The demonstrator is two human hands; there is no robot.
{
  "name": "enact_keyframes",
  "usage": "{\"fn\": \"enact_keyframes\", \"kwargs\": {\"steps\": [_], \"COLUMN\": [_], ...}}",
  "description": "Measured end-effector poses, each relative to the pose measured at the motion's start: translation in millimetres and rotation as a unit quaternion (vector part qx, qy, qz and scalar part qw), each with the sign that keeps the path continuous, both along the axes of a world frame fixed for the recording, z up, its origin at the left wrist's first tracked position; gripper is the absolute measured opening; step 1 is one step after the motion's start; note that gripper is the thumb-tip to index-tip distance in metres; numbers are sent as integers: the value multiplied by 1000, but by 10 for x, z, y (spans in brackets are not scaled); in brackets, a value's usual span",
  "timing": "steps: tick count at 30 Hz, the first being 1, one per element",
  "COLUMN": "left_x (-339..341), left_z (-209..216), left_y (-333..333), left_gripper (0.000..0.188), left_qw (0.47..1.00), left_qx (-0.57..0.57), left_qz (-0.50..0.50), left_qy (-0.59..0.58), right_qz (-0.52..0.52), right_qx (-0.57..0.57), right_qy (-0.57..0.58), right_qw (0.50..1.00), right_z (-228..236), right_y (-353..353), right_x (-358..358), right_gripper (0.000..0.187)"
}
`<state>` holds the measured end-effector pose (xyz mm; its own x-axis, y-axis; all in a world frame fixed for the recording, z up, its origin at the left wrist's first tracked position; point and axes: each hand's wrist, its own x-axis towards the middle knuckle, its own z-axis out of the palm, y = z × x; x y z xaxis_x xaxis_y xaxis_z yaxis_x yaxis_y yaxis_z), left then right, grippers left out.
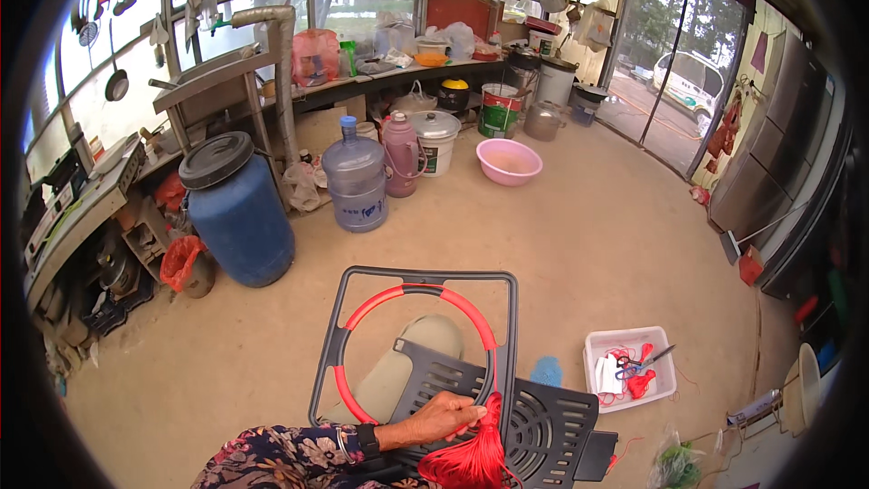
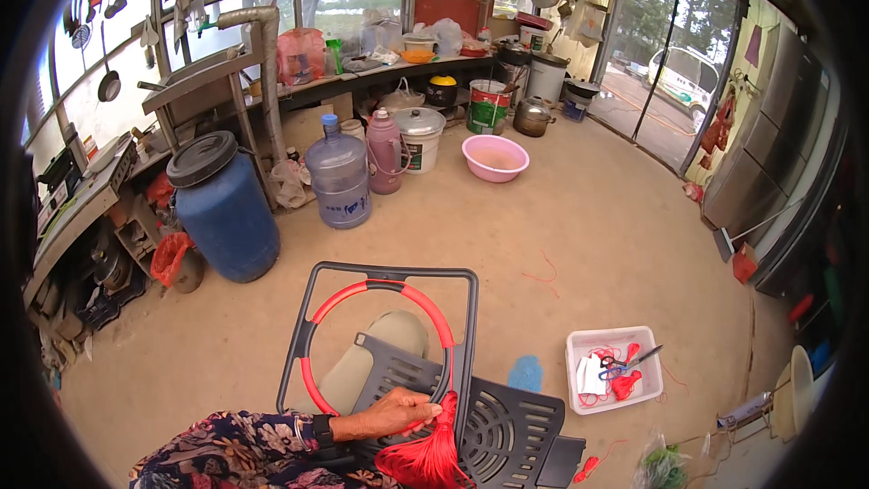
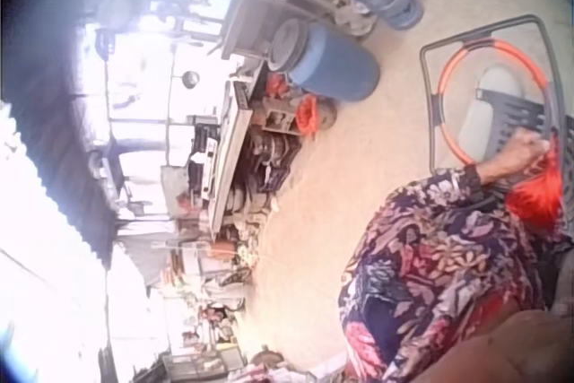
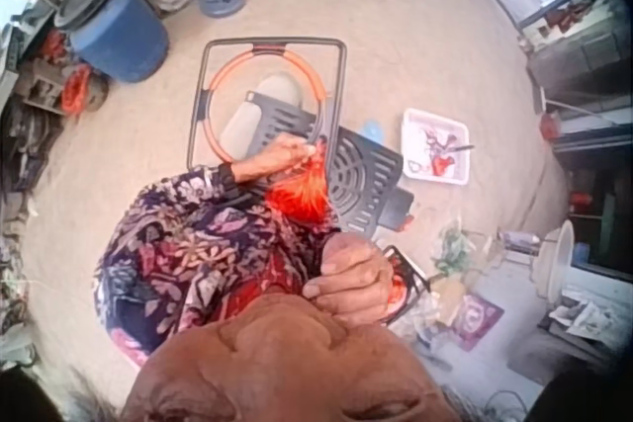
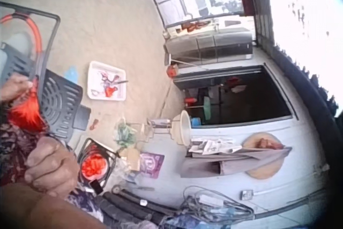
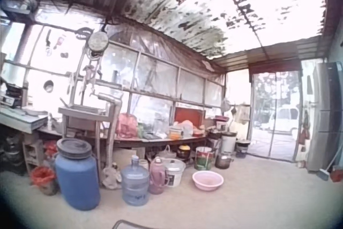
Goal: Wrapping a red plastic cord or rope around the frame of a piece of furniture, such as a stool.
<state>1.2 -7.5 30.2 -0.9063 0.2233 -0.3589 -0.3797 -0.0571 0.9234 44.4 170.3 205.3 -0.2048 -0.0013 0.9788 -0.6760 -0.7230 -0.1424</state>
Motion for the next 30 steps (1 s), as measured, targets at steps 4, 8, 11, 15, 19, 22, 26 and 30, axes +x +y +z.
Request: {"fn": "enact_keyframes", "kwargs": {"steps": [4, 8, 11, 15, 19, 22, 26, 30], "left_x": [-41, -36, -10, 18, -1, -7, -34, 5], "left_z": [-80, -27, -60, 1, 72, 87, -45, -34], "left_y": [-26, 12, -44, -79, -47, -10, -61, -65], "left_gripper": [39, 38, 38, 36, 36, 37, 36, 36], "left_qw": [1000, 1000, 999, 999, 999, 1000, 999, 1000], "left_qx": [6, -18, -44, -40, -43, -18, -26, -11], "left_qz": [6, -5, 0, 17, 20, 11, 18, 19], "left_qy": [-7, -1, 9, 1, 8, -3, 16, 15], "right_qz": [-38, -115, -187, -246, -265, -264, -271, -284], "right_qx": [-61, -87, -104, -130, -166, -191, -220, -256], "right_qy": [-34, -11, 14, 47, 67, 71, 76, 88], "right_qw": [997, 990, 977, 959, 947, 943, 934, 920], "right_z": [-92, -75, -82, -66, -62, -91, -118, -117], "right_y": [-12, 79, 78, 102, -32, -133, -207, -255], "right_x": [-104, -32, -10, -20, -25, -16, 48, 95], "right_gripper": [7, 7, 8, 10, 11, 12, 14, 16]}}
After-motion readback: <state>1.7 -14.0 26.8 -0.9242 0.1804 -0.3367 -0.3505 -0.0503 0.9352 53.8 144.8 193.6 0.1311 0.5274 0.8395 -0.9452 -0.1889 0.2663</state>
